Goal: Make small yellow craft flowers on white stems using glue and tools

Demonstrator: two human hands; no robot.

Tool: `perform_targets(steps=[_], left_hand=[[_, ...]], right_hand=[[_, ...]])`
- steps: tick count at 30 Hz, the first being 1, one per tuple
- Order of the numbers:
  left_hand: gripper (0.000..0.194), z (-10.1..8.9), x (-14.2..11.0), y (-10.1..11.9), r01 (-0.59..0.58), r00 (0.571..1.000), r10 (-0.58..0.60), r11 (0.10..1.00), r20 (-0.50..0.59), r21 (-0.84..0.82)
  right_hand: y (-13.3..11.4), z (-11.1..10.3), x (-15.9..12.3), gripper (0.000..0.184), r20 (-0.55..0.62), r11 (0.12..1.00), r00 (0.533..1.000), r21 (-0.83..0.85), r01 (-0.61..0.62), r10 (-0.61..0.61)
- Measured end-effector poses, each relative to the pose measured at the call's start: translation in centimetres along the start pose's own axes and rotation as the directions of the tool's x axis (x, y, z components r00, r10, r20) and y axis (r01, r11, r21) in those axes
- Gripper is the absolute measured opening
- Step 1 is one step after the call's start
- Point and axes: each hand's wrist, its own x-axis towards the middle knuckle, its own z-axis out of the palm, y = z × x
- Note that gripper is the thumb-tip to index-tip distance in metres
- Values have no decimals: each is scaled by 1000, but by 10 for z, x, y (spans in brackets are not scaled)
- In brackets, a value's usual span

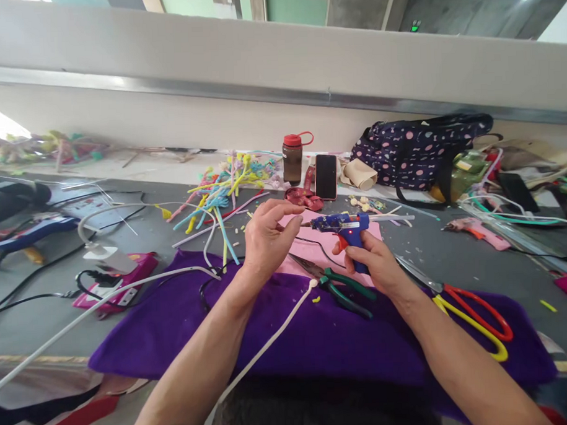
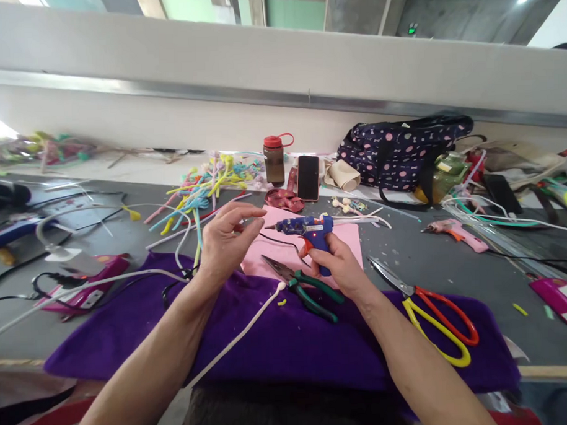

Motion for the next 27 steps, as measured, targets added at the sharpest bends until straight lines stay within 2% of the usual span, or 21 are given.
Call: perform_targets(steps=[4, 7, 11, 13, 16, 22, 27], left_hand=[[17, -2, -7, -10, -55, 994, 53, 998, 93, 15], [21, -2, -8, -15, -108, 982, 103, 994, 161, 21], [25, -1, -9, -20, -154, 965, 150, 988, 217, 1], [22, -1, -10, -22, -150, 955, 150, 988, 257, -20], [16, -2, -10, -25, -128, 942, 142, 990, 303, -66], [18, -9, -6, -24, -143, 919, 179, 982, 351, -126], [12, -7, -7, -23, -173, 943, 171, 985, 286, -18]], right_hand=[[2, 0, -1, 14, 12, 990, 1000, -144, -10, 12], [7, -1, -2, 17, 22, 947, 999, -319, 41, -36], [17, -2, -5, 28, 37, 792, 984, -589, 163, -175], [20, -3, -6, 27, 65, 708, 973, -676, 207, -222], [23, -3, -8, 24, 88, 676, 965, -698, 238, -248], [22, -1, -10, 30, 69, 731, 968, -643, 227, -240], [21, -1, -9, 27, 64, 736, 970, -641, 220, -234]])
